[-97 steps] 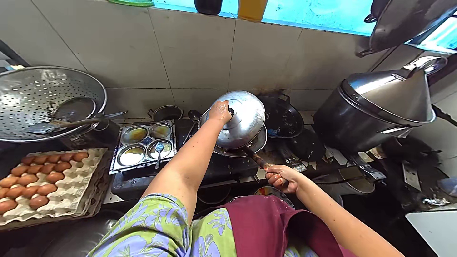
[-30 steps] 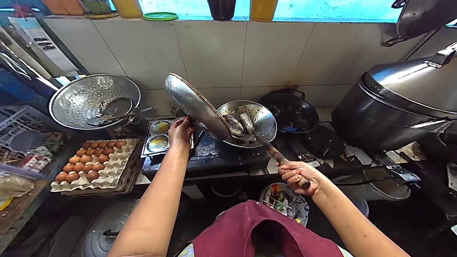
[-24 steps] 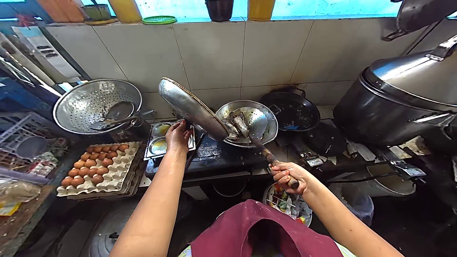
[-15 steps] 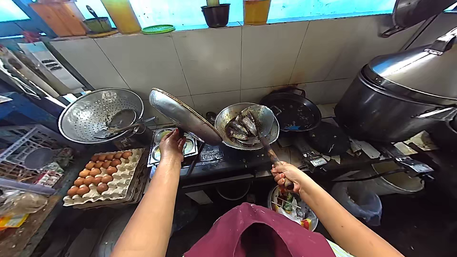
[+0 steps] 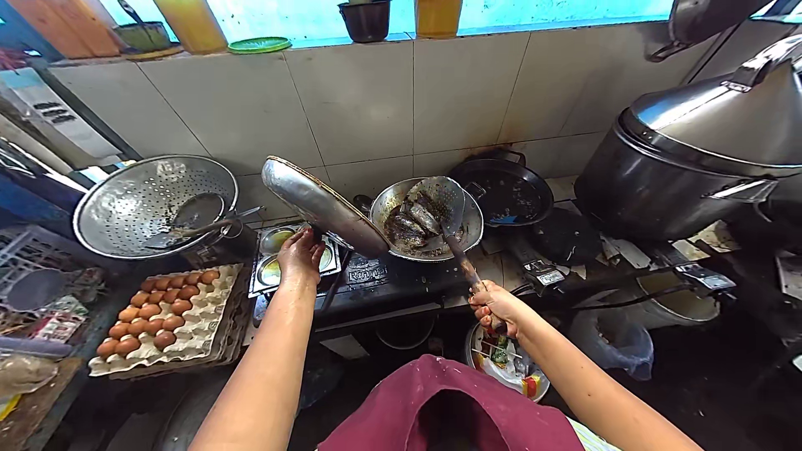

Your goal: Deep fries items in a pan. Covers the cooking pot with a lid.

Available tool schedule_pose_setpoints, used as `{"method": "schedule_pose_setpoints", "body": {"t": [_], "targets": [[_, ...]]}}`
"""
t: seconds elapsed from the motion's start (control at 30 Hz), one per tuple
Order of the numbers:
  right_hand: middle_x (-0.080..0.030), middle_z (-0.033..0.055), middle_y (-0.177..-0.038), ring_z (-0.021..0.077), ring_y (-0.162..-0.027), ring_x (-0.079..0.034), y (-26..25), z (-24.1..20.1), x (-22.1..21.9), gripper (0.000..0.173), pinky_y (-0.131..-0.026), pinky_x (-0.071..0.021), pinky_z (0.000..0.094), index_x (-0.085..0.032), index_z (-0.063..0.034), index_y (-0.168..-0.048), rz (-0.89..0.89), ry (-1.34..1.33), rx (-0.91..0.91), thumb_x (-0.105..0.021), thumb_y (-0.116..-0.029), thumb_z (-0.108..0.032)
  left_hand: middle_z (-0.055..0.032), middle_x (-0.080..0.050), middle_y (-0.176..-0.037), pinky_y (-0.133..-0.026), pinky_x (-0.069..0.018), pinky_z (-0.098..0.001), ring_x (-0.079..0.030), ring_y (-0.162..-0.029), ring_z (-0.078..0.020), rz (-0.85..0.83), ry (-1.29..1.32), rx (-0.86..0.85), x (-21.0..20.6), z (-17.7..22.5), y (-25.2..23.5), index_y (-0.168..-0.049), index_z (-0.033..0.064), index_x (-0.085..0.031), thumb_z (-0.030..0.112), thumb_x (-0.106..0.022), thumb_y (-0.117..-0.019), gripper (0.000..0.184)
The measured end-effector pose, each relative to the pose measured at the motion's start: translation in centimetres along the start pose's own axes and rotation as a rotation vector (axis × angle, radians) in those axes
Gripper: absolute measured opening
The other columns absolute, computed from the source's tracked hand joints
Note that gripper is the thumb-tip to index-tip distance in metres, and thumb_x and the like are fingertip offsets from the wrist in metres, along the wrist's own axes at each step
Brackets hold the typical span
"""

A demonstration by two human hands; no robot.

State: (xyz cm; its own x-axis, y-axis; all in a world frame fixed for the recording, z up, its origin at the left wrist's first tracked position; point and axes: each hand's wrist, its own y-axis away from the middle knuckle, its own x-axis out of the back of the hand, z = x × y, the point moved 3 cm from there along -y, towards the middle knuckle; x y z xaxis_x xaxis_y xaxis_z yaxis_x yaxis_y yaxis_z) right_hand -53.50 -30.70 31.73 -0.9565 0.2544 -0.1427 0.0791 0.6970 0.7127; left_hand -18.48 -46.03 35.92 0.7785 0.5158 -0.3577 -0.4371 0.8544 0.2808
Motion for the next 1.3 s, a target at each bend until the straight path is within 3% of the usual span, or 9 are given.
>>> {"method": "schedule_pose_setpoints", "body": {"t": [0.37, 0.47, 0.77, 0.9, 1.07, 1.23, 1.3], "targets": [[-0.042, 0.0010, -0.070, 0.0054, -0.044, -0.040, 2.7, 0.5, 1.0, 0.033, -0.039, -0.0375, 0.0186, -0.035, -0.0093, -0.128, 0.061, 0.122, 0.024, -0.049, -0.1022, 0.004, -0.0098, -0.059, -0.106, -0.076, -0.0530, -0.0298, -0.060, -0.084, -0.0141, -0.042, 0.025, 0.025, -0.1, -0.9, -0.5, -0.126, 0.0027, -0.055, 0.010, -0.061, -0.1008, 0.027], [-0.042, 0.0010, -0.072, 0.0054, -0.045, -0.039, 2.7, 0.1, 0.3, 0.033, -0.040, -0.0372, 0.0188, -0.035, -0.0094, -0.129, 0.069, 0.133, 0.054, -0.049, -0.1019, 0.004, -0.0113, -0.059, -0.111, -0.078, -0.0527, -0.0300, -0.060, -0.088, -0.0149, -0.055, 0.018, 0.037, -0.5, -1.2, -0.2, -0.130, 0.0016, -0.053, 0.010, -0.059, -0.1017, 0.030], [-0.041, -0.0023, -0.063, 0.0001, -0.039, -0.038, 4.2, -0.6, 1.4, 0.018, -0.035, -0.0354, 0.0130, -0.041, -0.0087, -0.118, -0.070, -0.129, -0.013, -0.041, -0.1043, 0.003, -0.0126, -0.059, -0.115, -0.080, -0.0528, -0.0313, -0.060, -0.091, -0.0164, -0.052, 0.052, 0.055, 0.4, -1.8, -0.7, -0.129, 0.0011, -0.054, 0.010, -0.059, -0.1020, 0.029], [-0.041, -0.0021, -0.063, 0.0003, -0.039, -0.039, 4.6, -0.9, 1.1, 0.017, -0.034, -0.0358, 0.0131, -0.041, -0.0093, -0.118, -0.087, -0.148, -0.030, -0.040, -0.1051, 0.002, -0.0132, -0.059, -0.116, -0.083, -0.0534, -0.0328, -0.061, -0.094, -0.0177, -0.021, 0.066, 0.061, 0.9, -1.5, -1.0, -0.131, 0.0016, -0.053, 0.010, -0.059, -0.1015, 0.032], [-0.042, -0.0019, -0.064, 0.0000, -0.039, -0.039, 5.0, -2.0, 0.4, 0.014, -0.034, -0.0360, 0.0126, -0.041, -0.0092, -0.116, -0.096, -0.178, -0.040, -0.040, -0.1054, 0.001, -0.0117, -0.061, -0.109, -0.078, -0.0544, -0.0316, -0.062, -0.087, -0.0162, 0.002, 0.111, 0.058, 1.0, -1.1, -1.5, -0.128, 0.0023, -0.054, 0.010, -0.062, -0.1003, 0.030], [-0.043, -0.0023, -0.064, -0.0007, -0.039, -0.041, 3.9, -2.9, -0.7, 0.009, -0.035, -0.0375, 0.0117, -0.042, -0.0095, -0.111, -0.127, -0.247, -0.061, -0.039, -0.1059, -0.002, -0.0141, -0.060, -0.116, -0.082, -0.0549, -0.0335, -0.063, -0.093, -0.0185, 0.001, 0.131, 0.056, 1.2, -1.0, -2.0, -0.131, 0.0014, -0.053, 0.011, -0.061, -0.1011, 0.032], [-0.042, -0.0026, -0.063, -0.0012, -0.039, -0.040, 3.6, -3.4, -1.0, 0.009, -0.035, -0.0370, 0.0112, -0.043, -0.0097, -0.109, -0.138, -0.262, -0.064, -0.038, -0.1061, -0.003, -0.0124, -0.061, -0.111, -0.080, -0.0550, -0.0331, -0.063, -0.089, -0.0175, 0.010, 0.142, 0.053, 1.4, -1.0, -2.1, -0.128, 0.0020, -0.055, 0.011, -0.062, -0.1007, 0.029]]}}
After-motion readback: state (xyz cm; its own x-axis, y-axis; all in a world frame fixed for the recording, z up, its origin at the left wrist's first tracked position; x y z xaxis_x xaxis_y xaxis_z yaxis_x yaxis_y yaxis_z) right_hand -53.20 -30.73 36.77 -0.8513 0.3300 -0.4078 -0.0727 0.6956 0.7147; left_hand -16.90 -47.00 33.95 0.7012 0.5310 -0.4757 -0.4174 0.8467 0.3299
